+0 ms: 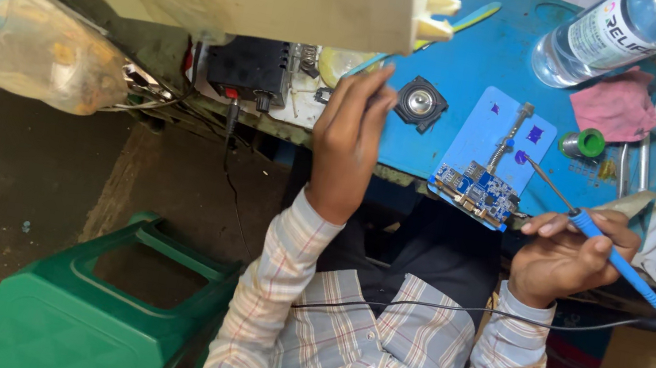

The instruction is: The person solders components on a blue circuit board clamped to a work mat, using a soldering iron in the right hand while the left hand steadies the board and feeds solder. They reposition and flip the board between soldering passes and handle small components, working at a cluttered electronics repair bench.

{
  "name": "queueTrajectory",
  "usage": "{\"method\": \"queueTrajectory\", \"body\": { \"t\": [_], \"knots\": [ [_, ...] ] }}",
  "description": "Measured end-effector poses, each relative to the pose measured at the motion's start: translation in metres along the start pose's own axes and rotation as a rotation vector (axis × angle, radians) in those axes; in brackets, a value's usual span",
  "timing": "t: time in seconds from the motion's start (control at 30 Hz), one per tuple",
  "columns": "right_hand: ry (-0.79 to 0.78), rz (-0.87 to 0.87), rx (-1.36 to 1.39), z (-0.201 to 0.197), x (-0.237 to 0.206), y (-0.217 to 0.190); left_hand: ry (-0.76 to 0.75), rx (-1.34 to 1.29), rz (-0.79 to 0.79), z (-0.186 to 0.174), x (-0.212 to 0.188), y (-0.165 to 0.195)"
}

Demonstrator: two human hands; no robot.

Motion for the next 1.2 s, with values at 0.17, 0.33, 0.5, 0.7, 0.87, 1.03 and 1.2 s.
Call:
{"method": "queueTrajectory", "body": {
  "t": [0.17,0.33,0.5,0.7,0.87,1.03,1.2],
  "knots": [
    [-0.015,0.04,0.074,-0.004,0.001,0.003,-0.048,0.046,0.067,-0.004,-0.052,0.007],
    [-0.022,0.054,0.092,-0.002,0.001,0.001,-0.149,0.092,0.154,0.008,-0.079,0.011],
    [-0.028,0.086,0.089,0.001,0.001,-0.002,-0.185,0.14,0.213,0.011,-0.074,0.022],
    [-0.05,0.096,0.122,0.003,0.004,0.0,-0.214,0.376,0.278,0.022,-0.019,0.02],
    [-0.063,0.114,0.13,0.002,0.004,0.001,-0.239,0.529,0.239,0.032,0.009,0.008],
    [-0.073,0.128,0.131,0.004,0.003,0.0,-0.255,0.497,0.246,0.034,0.008,0.005],
    [-0.076,0.135,0.128,0.005,0.004,-0.002,-0.239,0.496,0.256,0.033,0.009,0.001]
  ]
}}
Point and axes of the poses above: each hand's wrist, its own x-axis towards the middle knuckle, its own z-axis out of the palm, y = z × x, the point moved 7 cm from there along x, towards the middle knuckle, and after that the axes turned 10 degrees about -x, right-handed, at the moved point
